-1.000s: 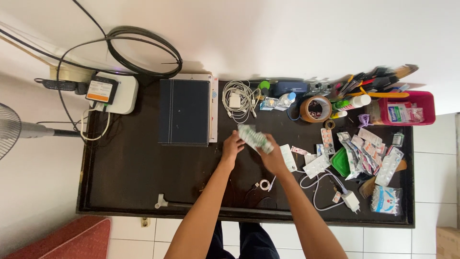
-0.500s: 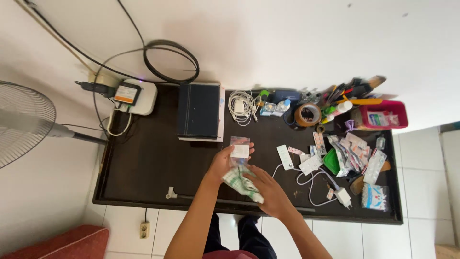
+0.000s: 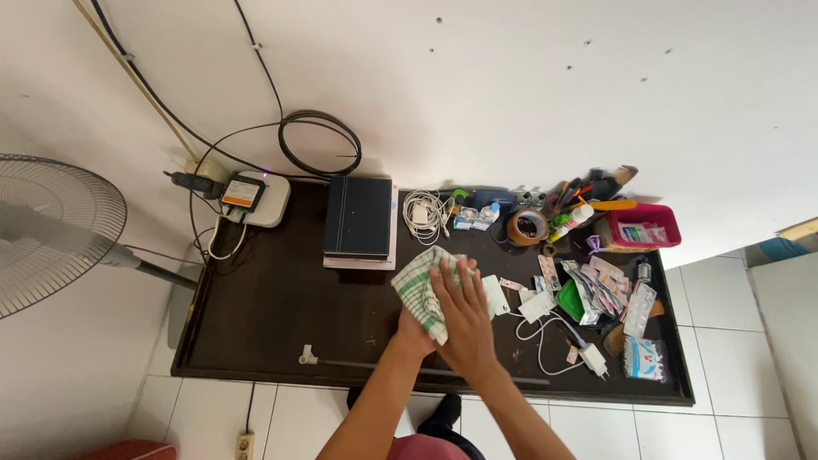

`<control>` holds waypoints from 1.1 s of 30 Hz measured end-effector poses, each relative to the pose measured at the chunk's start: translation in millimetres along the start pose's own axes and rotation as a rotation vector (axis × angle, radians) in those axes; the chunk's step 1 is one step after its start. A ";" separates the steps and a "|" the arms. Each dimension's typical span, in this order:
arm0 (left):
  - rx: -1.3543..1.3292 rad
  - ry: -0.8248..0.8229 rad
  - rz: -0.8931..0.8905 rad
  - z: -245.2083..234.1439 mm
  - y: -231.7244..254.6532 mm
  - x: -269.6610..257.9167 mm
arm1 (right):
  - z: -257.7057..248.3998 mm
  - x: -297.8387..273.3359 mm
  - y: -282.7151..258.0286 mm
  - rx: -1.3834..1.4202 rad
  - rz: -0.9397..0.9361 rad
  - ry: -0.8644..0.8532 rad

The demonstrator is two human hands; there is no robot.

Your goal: The person wipes several small blister packs and a long strip of pills with a green-and-white checkered cloth on a cluttered table, then places them into a red plastic tray. The table also holds notebooks, cables, and other miscellaneous items.

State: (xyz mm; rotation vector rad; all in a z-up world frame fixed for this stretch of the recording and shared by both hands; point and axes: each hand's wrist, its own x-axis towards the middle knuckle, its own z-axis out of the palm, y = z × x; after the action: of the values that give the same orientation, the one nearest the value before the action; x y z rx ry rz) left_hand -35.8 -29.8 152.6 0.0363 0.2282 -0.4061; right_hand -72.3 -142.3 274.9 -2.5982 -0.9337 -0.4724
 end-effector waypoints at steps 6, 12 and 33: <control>-0.118 -0.505 -0.058 24.8 17.4 0.6 | -14.0 -21.7 -16.5 0.150 -0.042 -0.098; -0.195 -0.397 -0.187 64.6 -8.1 -29.5 | -10.8 -39.4 -2.1 0.093 0.014 0.013; -0.167 -0.377 -0.103 56.7 -15.5 -34.5 | -27.1 -44.3 -11.8 0.163 0.074 0.039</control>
State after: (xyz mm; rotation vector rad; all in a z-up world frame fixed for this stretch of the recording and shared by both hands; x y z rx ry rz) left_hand -60.7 -35.2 215.8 -0.2151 -0.1087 -0.4873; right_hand -117.5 -169.2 283.0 -2.4583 -0.8236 -0.4080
